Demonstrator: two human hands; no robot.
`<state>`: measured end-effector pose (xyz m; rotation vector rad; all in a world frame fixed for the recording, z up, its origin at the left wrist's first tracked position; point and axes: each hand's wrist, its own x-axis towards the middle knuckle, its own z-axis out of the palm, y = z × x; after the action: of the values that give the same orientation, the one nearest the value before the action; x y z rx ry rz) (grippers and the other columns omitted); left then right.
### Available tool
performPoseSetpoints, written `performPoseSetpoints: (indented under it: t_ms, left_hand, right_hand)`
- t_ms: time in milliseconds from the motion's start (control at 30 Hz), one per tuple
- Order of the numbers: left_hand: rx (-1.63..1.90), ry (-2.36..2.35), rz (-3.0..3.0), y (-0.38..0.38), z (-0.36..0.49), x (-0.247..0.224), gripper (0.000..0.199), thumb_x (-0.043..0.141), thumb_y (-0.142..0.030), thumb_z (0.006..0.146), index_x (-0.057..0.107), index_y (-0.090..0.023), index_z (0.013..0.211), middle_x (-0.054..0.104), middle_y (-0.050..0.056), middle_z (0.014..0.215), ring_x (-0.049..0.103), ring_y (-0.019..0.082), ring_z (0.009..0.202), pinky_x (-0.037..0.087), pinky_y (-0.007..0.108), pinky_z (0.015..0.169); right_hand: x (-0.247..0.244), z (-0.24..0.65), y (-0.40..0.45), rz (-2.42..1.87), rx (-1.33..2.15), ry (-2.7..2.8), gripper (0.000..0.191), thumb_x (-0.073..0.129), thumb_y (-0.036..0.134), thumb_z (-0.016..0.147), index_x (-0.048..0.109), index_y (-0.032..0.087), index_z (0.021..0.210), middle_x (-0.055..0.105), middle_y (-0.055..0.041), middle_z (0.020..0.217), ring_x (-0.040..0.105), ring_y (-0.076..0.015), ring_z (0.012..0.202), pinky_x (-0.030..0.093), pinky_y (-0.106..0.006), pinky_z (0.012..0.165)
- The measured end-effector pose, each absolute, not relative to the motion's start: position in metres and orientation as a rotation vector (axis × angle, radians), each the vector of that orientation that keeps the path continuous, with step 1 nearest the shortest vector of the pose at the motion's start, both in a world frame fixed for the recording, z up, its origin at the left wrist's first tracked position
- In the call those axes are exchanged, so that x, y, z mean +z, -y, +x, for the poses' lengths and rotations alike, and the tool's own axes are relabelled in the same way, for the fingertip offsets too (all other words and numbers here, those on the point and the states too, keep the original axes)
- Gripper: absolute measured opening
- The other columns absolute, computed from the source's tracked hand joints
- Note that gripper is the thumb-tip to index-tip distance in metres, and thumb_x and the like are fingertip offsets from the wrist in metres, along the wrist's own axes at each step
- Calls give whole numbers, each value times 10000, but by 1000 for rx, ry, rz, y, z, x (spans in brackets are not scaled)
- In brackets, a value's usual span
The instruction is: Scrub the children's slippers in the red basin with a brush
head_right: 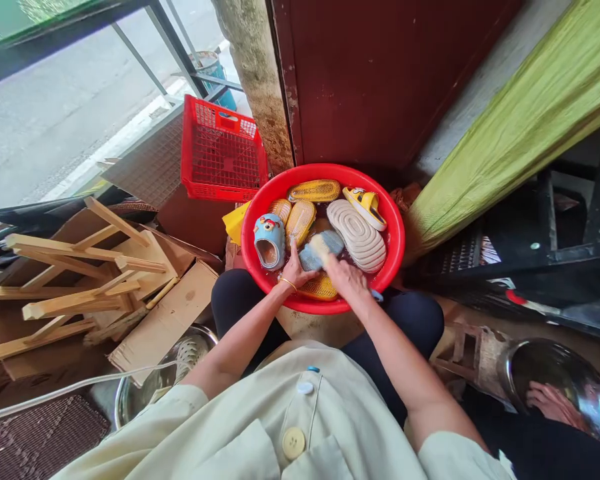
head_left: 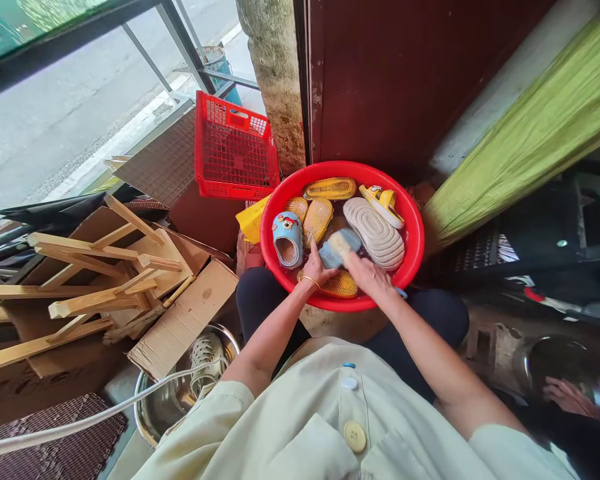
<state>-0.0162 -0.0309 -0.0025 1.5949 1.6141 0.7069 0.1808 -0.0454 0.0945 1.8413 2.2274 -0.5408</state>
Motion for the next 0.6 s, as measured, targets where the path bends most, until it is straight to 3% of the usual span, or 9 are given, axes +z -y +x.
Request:
performPoseSetpoints:
  t_ms: [100, 200, 400, 500, 600]
  left_hand:
    - [688, -1578, 1590, 31, -18, -1, 1355, 894, -354, 715, 5, -63, 1695, 243, 329, 1721, 327, 397, 1602, 319, 526, 1298]
    - [700, -1608, 1568, 32, -19, -3, 1371, 904, -409, 715, 4, -63, 1690, 226, 342, 1721, 309, 412, 1606, 320, 551, 1292]
    - [776, -1613, 1601, 32, -21, -10, 1326, 854, -348, 738, -32, -97, 1692, 325, 316, 1693, 377, 390, 1580, 360, 544, 1274]
    - [739, -1620, 1617, 30, -21, -9, 1244, 851, -326, 724, 89, -117, 1686, 385, 285, 1670, 383, 382, 1576, 349, 541, 1281]
    - [609, -1636, 1652, 31, -23, -3, 1050, 848, -348, 743, 303, -123, 1612, 493, 255, 1597, 485, 378, 1503, 392, 527, 1248]
  right_hand:
    - [91, 189, 10, 1999, -489, -2147, 519, 306, 413, 1126, 537, 181, 1529, 793, -192, 1080, 762, -286, 1005, 537, -349, 844]
    - [90, 182, 6, 1993, -511, -2156, 529, 321, 376, 1119, 471, 148, 1571, 791, -214, 1070, 768, -308, 1013, 544, -380, 870]
    - [91, 154, 70, 1638, -625, -2398, 542, 312, 504, 1118, 430, 292, 1603, 779, -141, 1142, 779, -292, 994, 553, -332, 824]
    - [89, 159, 70, 1698, -622, -2359, 537, 322, 519, 1119, 423, 330, 1611, 767, -129, 1210, 773, -275, 1018, 544, -313, 820]
    - [88, 178, 41, 1928, -552, -2207, 518, 353, 465, 1123, 496, 236, 1565, 784, -158, 1140, 768, -268, 1000, 532, -315, 826]
